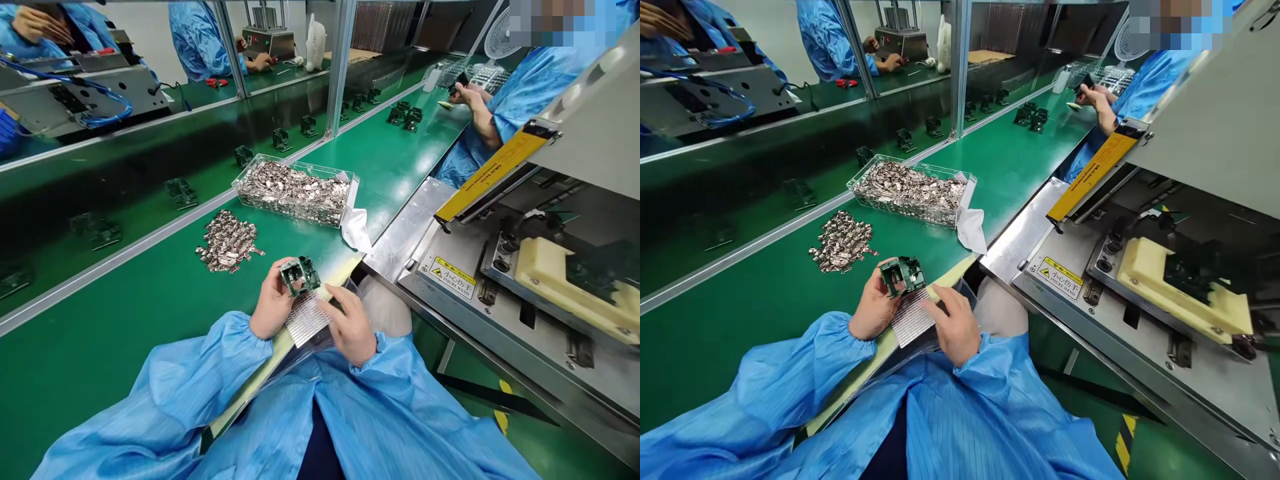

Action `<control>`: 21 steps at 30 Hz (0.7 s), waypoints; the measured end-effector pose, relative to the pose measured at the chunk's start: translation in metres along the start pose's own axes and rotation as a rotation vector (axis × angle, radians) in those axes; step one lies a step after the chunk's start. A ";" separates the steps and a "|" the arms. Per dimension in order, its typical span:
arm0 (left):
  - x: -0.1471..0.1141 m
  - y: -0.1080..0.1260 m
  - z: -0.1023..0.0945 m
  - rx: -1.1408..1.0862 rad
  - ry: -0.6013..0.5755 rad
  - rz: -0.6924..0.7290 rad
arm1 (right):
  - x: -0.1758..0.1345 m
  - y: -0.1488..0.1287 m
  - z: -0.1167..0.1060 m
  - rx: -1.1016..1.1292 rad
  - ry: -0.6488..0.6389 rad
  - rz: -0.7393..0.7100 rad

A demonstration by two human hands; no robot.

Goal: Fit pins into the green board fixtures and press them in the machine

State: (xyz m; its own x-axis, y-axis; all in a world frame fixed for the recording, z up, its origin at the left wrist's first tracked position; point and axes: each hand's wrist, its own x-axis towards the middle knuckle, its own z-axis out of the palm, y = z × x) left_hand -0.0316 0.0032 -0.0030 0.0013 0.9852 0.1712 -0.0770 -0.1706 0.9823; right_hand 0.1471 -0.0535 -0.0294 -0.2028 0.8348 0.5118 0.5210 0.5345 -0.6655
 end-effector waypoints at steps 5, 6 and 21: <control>0.005 0.005 0.003 0.094 -0.072 0.037 | -0.026 -0.002 0.000 0.534 -0.074 0.588; 0.006 0.007 0.003 0.098 -0.075 0.046 | -0.025 -0.001 0.001 0.605 -0.129 0.609; 0.007 0.012 0.007 0.163 -0.094 0.008 | -0.011 0.016 0.006 0.618 -0.187 0.391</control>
State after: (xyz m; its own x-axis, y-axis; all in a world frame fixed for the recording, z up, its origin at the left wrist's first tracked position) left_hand -0.0253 0.0078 0.0108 0.0947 0.9794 0.1784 0.0851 -0.1865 0.9788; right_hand 0.1530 -0.0530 -0.0485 -0.2642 0.9580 0.1114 0.0354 0.1250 -0.9915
